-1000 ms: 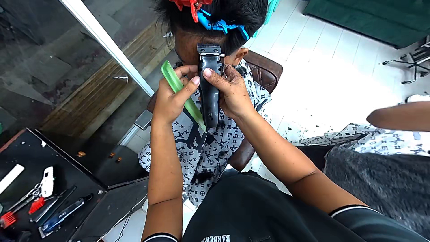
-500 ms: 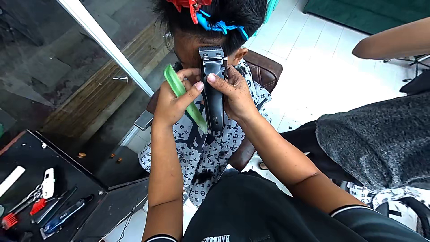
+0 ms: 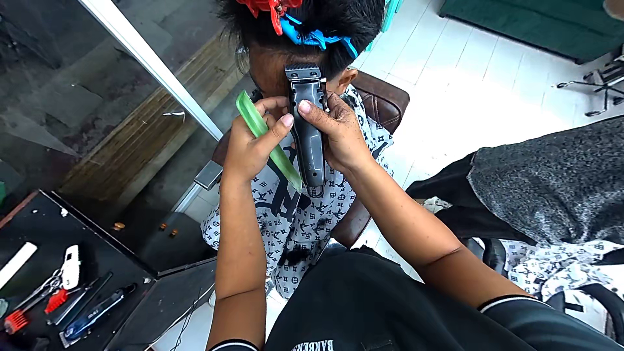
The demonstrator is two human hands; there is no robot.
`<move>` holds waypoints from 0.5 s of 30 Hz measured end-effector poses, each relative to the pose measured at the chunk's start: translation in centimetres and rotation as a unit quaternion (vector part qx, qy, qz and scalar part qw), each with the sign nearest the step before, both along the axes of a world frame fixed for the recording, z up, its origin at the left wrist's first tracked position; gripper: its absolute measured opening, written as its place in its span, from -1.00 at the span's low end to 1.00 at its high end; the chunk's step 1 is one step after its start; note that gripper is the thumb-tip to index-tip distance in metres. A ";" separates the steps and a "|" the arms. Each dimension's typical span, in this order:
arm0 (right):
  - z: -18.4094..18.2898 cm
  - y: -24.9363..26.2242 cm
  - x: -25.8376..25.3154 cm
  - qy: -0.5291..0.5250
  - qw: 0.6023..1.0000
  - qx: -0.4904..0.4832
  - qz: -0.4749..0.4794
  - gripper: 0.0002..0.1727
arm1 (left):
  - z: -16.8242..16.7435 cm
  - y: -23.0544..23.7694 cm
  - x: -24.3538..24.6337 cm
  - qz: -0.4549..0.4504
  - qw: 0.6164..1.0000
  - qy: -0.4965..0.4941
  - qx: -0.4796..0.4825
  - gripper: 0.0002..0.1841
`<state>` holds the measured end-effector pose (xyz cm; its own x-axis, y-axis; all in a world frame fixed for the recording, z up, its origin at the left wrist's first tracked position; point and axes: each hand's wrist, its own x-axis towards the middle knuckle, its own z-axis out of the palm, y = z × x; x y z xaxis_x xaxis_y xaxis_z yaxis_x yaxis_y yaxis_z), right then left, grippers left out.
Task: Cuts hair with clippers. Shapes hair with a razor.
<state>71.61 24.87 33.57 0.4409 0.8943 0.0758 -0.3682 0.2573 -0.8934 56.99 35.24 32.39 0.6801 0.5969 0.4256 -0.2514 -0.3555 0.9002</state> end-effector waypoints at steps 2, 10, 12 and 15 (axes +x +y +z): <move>-0.1 -0.1 0.0 0.006 1.000 0.004 0.004 -0.41 | 0.0 0.0 0.0 0.000 1.000 0.001 -0.003 -0.66; -0.8 -0.6 -0.3 0.023 1.000 -0.012 0.013 -0.45 | -0.6 -0.5 -0.6 0.001 1.000 0.017 -0.006 -0.65; -0.9 -0.8 -0.4 0.023 0.999 -0.019 0.015 -0.47 | -0.8 -0.6 -0.7 0.003 1.000 0.019 -0.009 -0.66; -1.0 -1.2 -0.6 0.012 0.999 -0.033 0.017 -0.46 | -1.0 -0.7 -1.1 0.000 1.000 0.025 -0.006 -0.64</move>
<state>71.01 23.65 32.61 0.4117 0.9113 0.0064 -0.3974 0.1858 -0.8986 55.92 34.51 31.43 0.7007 0.6016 0.3836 -0.2057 -0.3445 0.9160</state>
